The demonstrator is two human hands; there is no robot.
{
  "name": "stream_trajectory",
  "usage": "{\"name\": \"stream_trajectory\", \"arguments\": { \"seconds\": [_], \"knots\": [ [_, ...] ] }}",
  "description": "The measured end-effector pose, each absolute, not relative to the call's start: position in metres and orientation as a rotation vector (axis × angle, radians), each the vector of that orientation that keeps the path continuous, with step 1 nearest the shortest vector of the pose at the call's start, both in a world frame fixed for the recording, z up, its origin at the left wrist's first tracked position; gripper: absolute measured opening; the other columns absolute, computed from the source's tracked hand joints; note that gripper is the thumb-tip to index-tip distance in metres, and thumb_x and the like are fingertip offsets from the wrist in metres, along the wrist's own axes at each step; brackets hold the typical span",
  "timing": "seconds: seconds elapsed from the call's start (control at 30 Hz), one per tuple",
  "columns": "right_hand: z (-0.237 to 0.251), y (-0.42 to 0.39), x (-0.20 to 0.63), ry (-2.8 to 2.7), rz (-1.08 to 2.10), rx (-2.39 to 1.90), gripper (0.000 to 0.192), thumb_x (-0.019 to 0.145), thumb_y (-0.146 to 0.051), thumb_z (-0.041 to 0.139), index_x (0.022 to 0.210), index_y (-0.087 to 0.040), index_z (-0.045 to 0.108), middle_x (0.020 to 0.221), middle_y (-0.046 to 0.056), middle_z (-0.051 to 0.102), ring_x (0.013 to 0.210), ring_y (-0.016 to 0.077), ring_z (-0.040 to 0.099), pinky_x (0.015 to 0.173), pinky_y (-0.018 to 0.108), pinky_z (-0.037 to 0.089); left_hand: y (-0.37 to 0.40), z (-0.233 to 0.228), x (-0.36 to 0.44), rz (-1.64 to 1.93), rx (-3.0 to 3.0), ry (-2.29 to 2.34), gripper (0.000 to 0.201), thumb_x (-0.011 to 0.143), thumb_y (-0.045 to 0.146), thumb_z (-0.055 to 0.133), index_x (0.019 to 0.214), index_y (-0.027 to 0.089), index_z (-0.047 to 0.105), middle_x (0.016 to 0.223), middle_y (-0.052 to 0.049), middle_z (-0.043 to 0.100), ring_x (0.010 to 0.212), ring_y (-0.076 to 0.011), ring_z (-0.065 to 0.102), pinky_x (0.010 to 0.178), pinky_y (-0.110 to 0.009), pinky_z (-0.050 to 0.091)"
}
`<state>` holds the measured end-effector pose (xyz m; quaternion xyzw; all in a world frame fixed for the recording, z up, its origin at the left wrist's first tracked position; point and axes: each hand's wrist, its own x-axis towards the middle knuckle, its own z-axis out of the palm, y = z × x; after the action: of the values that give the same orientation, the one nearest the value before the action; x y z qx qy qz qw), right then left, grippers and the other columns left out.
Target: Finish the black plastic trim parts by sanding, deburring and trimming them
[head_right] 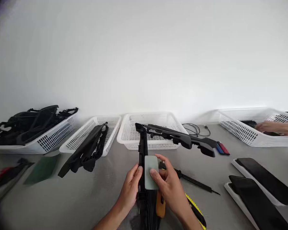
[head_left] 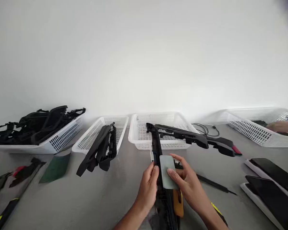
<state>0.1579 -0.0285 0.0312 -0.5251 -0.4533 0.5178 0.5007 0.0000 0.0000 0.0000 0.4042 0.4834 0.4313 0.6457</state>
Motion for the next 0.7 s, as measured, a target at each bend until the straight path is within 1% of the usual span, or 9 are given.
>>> {"name": "stream_trajectory", "arguments": {
  "seconds": [0.07,0.17,0.27,0.33,0.4,0.47,0.57,0.7],
  "knots": [
    [0.033,-0.028,0.159,-1.060,1.218,-1.283,0.100,0.084,-0.084,0.072,0.150,-0.017,0.040,0.064,-0.004,0.061,0.054,0.0150,0.049,0.049,0.023,0.037,-0.004,0.004,0.001,0.929,0.881,1.030,0.083,0.085,0.070,0.077,0.149,0.020,0.067,0.168,-0.011,0.051,0.161,-0.0426,0.034,0.122,-0.043,0.043],
    [0.035,-0.026,0.160,-1.006,1.175,-1.293,0.101,0.082,-0.085,0.073,0.150,-0.017,0.041,0.059,-0.006,0.056,0.052,0.0148,0.048,0.048,0.023,0.033,-0.006,0.010,0.003,0.897,0.823,0.978,0.070,0.084,0.061,0.080,0.142,0.022,0.072,0.160,-0.009,0.061,0.155,-0.0422,0.044,0.116,-0.041,0.048],
    [0.036,-0.025,0.160,-0.963,1.151,-1.288,0.101,0.081,-0.083,0.075,0.150,-0.017,0.042,0.057,-0.007,0.053,0.050,0.0145,0.046,0.047,0.023,0.031,-0.004,0.015,0.005,0.925,0.814,0.945,0.062,0.084,0.053,0.081,0.136,0.020,0.075,0.138,-0.010,0.077,0.136,-0.0383,0.064,0.105,-0.038,0.053],
    [0.036,-0.025,0.159,-0.975,1.160,-1.269,0.099,0.082,-0.082,0.076,0.149,-0.017,0.043,0.058,-0.008,0.052,0.050,0.0138,0.045,0.047,0.023,0.032,-0.002,0.017,0.006,0.960,0.848,0.904,0.059,0.085,0.055,0.080,0.132,0.019,0.076,0.121,-0.010,0.082,0.120,-0.0347,0.072,0.095,-0.035,0.055],
    [0.035,-0.025,0.159,-1.004,1.183,-1.244,0.096,0.083,-0.080,0.077,0.148,-0.018,0.043,0.058,-0.008,0.053,0.050,0.0130,0.045,0.047,0.022,0.032,0.001,0.018,0.006,0.994,0.860,0.883,0.061,0.085,0.061,0.081,0.129,0.019,0.076,0.110,-0.010,0.083,0.107,-0.0318,0.075,0.086,-0.034,0.056],
    [0.034,-0.025,0.160,-1.026,1.192,-1.224,0.093,0.084,-0.077,0.077,0.147,-0.018,0.042,0.059,-0.008,0.053,0.050,0.0122,0.044,0.047,0.022,0.031,0.002,0.018,0.006,1.011,0.852,0.891,0.063,0.083,0.065,0.082,0.125,0.019,0.077,0.103,-0.009,0.083,0.098,-0.0297,0.076,0.081,-0.033,0.056],
    [0.033,-0.025,0.163,-1.038,1.186,-1.205,0.091,0.086,-0.075,0.077,0.148,-0.019,0.041,0.058,-0.010,0.051,0.050,0.0109,0.042,0.048,0.021,0.032,0.002,0.016,0.006,1.001,0.847,0.899,0.061,0.082,0.068,0.083,0.119,0.019,0.079,0.100,-0.009,0.082,0.093,-0.0276,0.076,0.080,-0.031,0.056],
    [0.031,-0.024,0.165,-1.037,1.209,-1.204,0.088,0.087,-0.073,0.076,0.148,-0.020,0.042,0.058,-0.010,0.050,0.049,0.0100,0.039,0.048,0.020,0.033,0.001,0.017,0.007,1.023,0.870,0.905,0.061,0.081,0.071,0.082,0.112,0.019,0.081,0.096,-0.008,0.081,0.090,-0.0270,0.074,0.078,-0.032,0.056]
  ]
}}
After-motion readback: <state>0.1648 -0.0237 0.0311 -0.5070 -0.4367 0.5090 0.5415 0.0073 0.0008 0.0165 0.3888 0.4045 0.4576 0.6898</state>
